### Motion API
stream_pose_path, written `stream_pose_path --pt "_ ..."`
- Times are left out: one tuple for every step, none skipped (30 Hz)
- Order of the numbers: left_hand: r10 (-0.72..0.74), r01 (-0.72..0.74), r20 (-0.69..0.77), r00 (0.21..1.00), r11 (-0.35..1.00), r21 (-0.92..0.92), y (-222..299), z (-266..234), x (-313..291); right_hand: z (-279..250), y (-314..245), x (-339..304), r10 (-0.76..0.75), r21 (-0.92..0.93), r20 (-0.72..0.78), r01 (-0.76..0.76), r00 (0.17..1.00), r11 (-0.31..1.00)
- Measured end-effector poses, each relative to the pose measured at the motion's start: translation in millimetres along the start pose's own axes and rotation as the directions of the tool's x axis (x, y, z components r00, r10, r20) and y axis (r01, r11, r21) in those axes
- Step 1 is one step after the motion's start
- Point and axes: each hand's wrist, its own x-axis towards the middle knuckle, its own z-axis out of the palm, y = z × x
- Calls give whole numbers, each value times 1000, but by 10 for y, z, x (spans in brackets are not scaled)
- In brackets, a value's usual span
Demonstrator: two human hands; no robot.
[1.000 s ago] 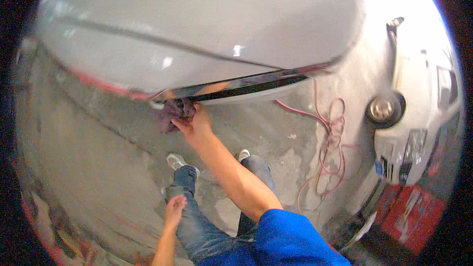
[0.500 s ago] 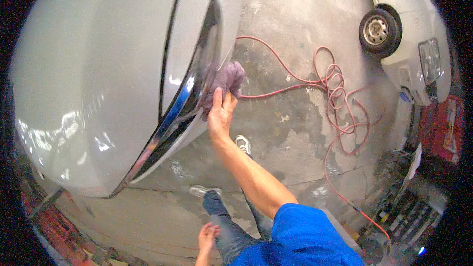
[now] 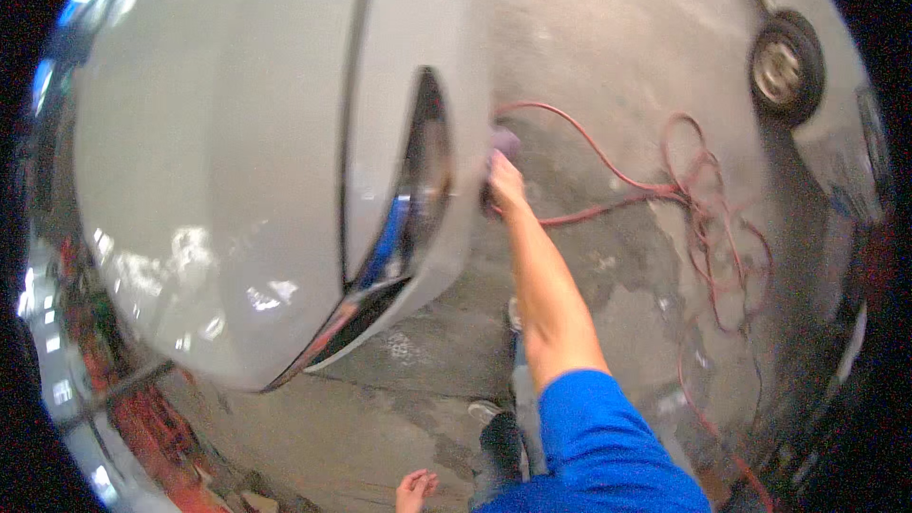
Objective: The person wipes the front bumper and hood of a white sedan with a cloth, then rinses the cloth in a bucket. They use an air hose to blow air along the front bumper, wheel arch, and wheel, then wipe the headlight area with the cloth.
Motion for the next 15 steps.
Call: stream_pose_path --pt "39 -40 51 998 999 11 -47 -21 73 -212 332 40 -15 20 -23 15 1000 1000" --pt "71 -72 49 996 997 8 -154 -83 31 -118 457 -198 128 408 50 -137 990 903" --pt "18 -17 35 999 999 -27 -296 -205 -23 11 411 -529 137 411 22 -134 990 902" --pt "-40 42 30 999 997 -66 -436 -351 -53 65 359 -859 240 518 74 -243 968 820" --pt "-98 102 43 994 988 -114 -609 -418 -153 23 123 -1248 282 612 203 -346 938 711" --pt "-35 37 58 998 998 -44 -598 -359 -175 -166 122 -1405 163 647 240 -283 957 708" --pt "-23 26 53 998 998 -59 -585 -313 -211 -297 128 -1586 28 695 191 -156 981 702" --pt "-18 23 73 997 997 -69 -321 -319 -241 -372 -14 -1731 -53 663 63 -2 997 749" --pt "-7 13 77 997 996 -85 -386 -321 -306 -507 -280 -2078 -168 520 119 83 978 850" --pt "32 -24 84 996 996 -90 -508 -332 -335 -638 -539 -2298 -299 340 207 218 932 915" --pt "32 -18 92 995 989 -149 -672 -393 -319 -629 -928 -2470 -611 82 321 622 723 779" --pt "34 -14 93 995 978 -210 -856 -471 -303 -552 -1291 -2580 -729 -116 428 832 535 542" --pt "31 0 115 993 964 -266 -989 -515 -266 -447 -1582 -2613 -763 -275 555 939 330 205" --pt "48 -10 122 991 956 -292 -1126 -599 -249 -154 -1797 -2637 -714 -314 656 949 246 39" --pt "14 20 107 994 948 -318 -1379 -636 -262 157 -1932 -2708 -640 -322 749 938 171 -126"
